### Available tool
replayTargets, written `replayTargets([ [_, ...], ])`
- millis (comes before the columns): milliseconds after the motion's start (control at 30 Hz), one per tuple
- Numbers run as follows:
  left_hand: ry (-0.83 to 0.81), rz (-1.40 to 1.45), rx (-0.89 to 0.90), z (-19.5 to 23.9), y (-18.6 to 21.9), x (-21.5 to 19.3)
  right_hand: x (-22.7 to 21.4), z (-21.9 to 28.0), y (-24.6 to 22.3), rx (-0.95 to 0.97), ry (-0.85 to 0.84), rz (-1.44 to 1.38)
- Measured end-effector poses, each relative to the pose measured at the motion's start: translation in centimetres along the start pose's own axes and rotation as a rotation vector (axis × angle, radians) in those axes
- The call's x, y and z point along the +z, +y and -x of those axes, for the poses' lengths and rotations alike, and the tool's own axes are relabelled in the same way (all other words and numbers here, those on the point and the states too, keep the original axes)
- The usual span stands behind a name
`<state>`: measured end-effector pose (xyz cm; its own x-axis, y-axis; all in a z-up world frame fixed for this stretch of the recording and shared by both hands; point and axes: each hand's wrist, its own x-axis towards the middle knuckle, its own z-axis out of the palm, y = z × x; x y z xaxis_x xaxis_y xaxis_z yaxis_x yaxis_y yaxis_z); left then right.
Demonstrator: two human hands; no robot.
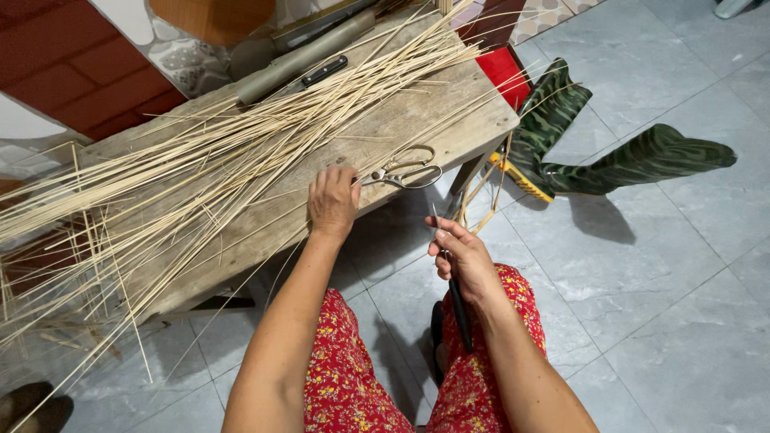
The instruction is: The person sits on the floor and uses a knife to sharpen the ends of thin wooden sticks. They hold each stick with one hand and scrape the blade along the wood to create a point, then place the finished stick on a wooden table.
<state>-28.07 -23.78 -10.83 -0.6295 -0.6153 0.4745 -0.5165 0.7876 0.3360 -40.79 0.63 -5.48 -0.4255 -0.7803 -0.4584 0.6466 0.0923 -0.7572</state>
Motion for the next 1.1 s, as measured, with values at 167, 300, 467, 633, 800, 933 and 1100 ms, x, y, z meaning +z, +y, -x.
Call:
replayTargets([
  [167, -0.019, 0.002, -0.078, -0.3, -0.6, -0.1, -0.4, -0.6, 0.2, 0.002, 0.005, 0.018],
  [300, -0.071, 0.059, -0.159, -0.3, -1.1, -0.4, -1.0, -3.3, 0.0, -0.064, 0.048, 0.021],
  [467, -0.091, 0.110, -0.217, -0.5, -1.4, -0.9, -1.8, -8.6, -0.3, -0.098, 0.202, 0.026],
  [633, -0.120, 0.122, -0.242, -0.7, -1.6, -1.2, -1.3, -13.7, -0.6, -0.112, 0.411, 0.133],
  [800, -0.153, 0.107, -0.226, -0.9, -1.9, -1.1, -0.8, -16.4, -0.4, -0.041, 0.521, 0.189],
  [933, -0.146, 0.071, -0.188, -0.8, -2.0, -1.1, -1.2, -17.4, -0.1, -0.016, 0.480, 0.186],
  [1100, -0.109, 0.056, -0.168, -0.7, -2.1, -0.7, -1.9, -17.4, -0.2, -0.026, 0.443, 0.106],
])
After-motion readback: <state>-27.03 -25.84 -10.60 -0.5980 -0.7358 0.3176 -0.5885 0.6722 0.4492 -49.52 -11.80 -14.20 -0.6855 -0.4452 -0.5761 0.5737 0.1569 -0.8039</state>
